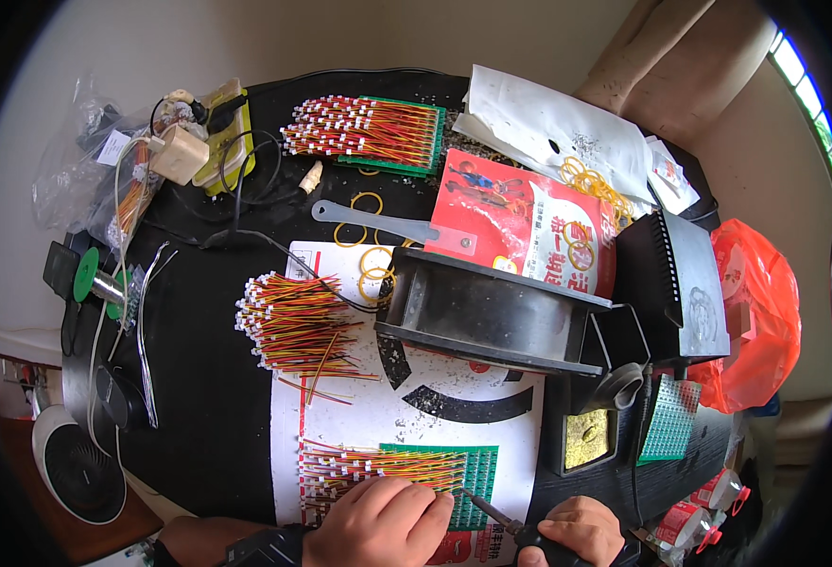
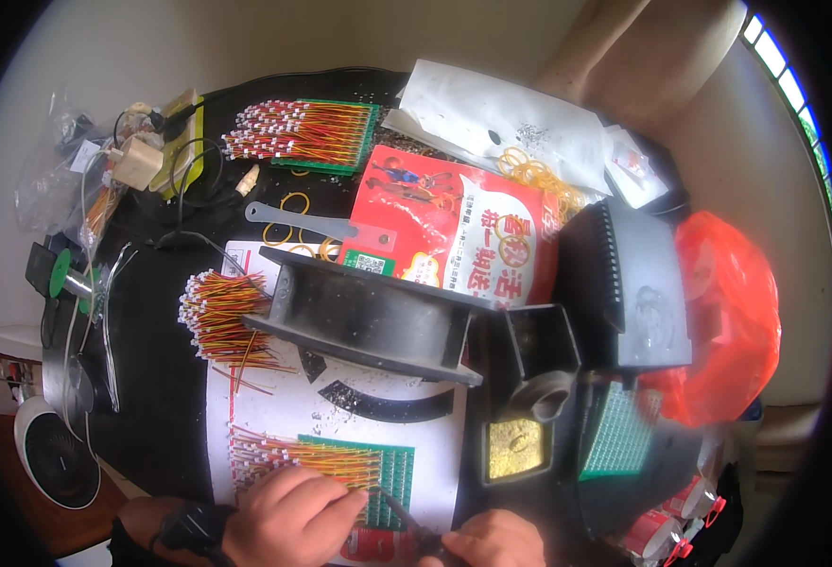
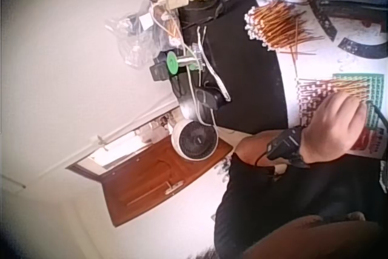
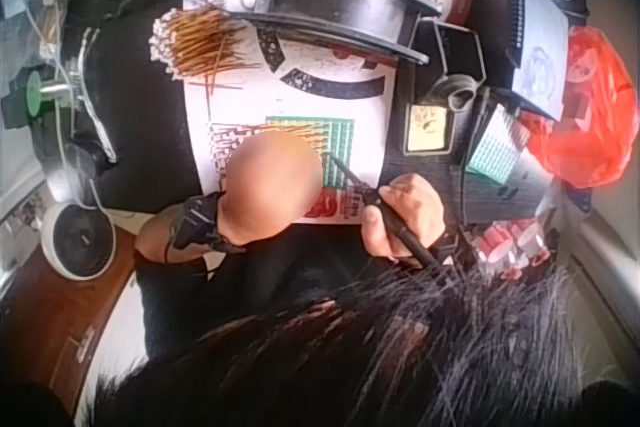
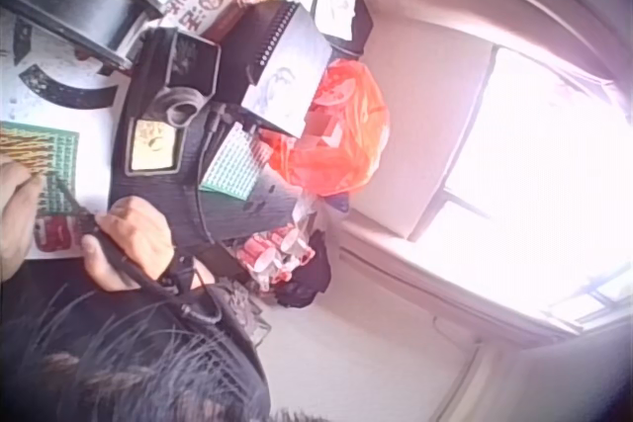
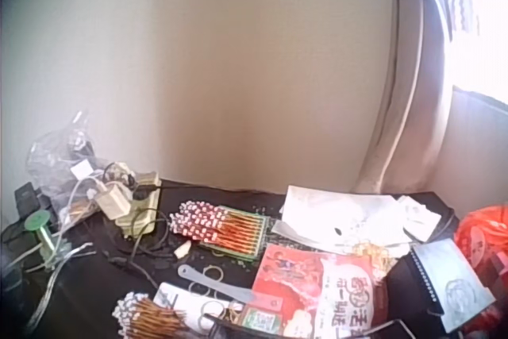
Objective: Soldering components onto a green printed circuit board.
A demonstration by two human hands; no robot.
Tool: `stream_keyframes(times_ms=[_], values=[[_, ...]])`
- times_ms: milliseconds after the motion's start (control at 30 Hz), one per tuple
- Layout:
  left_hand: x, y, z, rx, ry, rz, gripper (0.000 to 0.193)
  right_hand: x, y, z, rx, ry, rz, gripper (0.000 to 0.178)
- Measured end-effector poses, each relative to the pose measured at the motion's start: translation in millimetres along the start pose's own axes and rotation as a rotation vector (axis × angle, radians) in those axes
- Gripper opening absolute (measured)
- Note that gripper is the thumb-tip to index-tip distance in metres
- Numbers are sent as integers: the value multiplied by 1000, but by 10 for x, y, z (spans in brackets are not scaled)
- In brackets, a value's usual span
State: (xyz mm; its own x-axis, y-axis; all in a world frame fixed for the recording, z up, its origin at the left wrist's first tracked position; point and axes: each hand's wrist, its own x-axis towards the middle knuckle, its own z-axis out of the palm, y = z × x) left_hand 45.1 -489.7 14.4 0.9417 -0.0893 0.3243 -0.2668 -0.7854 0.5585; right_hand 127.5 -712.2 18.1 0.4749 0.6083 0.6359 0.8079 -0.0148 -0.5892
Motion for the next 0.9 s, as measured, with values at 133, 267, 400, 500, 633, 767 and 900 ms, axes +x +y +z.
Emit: stream_keyframes(times_ms=[133,267,400,500,633,767,900], values=[[3,2,-6,-1,-1,0,14,24,-28,15,24,33,73,18],[1,-2,-4,-2,-2,3,14,46,-85,36,53,72,179,16],[-6,-7,-3,-2,-7,5,15,58,-100,14,65,71,211,16],[-11,-5,1,-2,-10,3,16,58,-130,3,88,123,252,16],[-14,-10,7,-3,-8,5,16,33,-157,-10,81,108,288,18],[-18,-10,6,-5,-16,1,16,-28,-101,-36,48,22,180,25],[-14,-14,3,-10,-13,1,16,-88,-35,-40,-20,-37,51,43]])
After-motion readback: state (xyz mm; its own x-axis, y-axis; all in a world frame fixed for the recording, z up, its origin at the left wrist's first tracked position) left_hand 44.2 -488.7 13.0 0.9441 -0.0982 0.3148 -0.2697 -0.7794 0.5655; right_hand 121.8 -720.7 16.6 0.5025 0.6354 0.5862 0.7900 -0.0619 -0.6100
